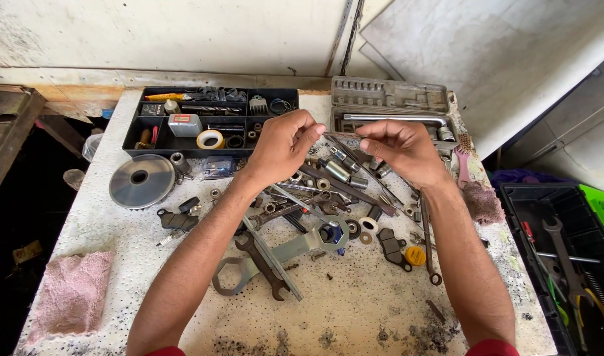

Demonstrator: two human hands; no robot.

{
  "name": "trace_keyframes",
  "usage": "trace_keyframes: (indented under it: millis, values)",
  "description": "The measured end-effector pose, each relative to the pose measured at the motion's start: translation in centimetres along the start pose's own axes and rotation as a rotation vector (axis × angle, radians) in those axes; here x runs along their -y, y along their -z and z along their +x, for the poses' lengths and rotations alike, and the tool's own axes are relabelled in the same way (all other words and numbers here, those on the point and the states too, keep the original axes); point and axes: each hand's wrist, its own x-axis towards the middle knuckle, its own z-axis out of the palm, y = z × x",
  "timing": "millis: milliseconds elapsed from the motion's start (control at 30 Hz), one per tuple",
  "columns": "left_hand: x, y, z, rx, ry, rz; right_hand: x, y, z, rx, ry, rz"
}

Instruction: Cleaning and assembling internal components and springs of a motorcycle transmission or clutch system on a workbench.

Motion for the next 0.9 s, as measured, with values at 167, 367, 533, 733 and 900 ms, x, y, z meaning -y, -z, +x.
trace_keyframes:
  millis: [167,367,533,733,900]
  values:
    - [-0.5,-0.3,0.2,0.016,-0.027,-0.016,0.5,0.4,-0.4,-0.075,0.067,-0.189]
    - [-1.6,-1.0,0.9,0.069,-0.071,-0.046,2.6,2.0,-1.3,-0.094,0.219,-0.335]
    - [-3.0,-2.1,1.9,0.139,-0.009,-0.035,5.2,3.1,-2.9,-0.167,0.130,-0.433]
    - [-5.2,-4.5,3.4,0.248,-0.172,-0.097,6.6,5.2,-5.7,-0.159,0.221,-0.534]
    - [-8.4,-6.9,5.2,0.349,-0.102,-0.065,7.8,6.5,-7.6,-0.169,0.263,-0.623]
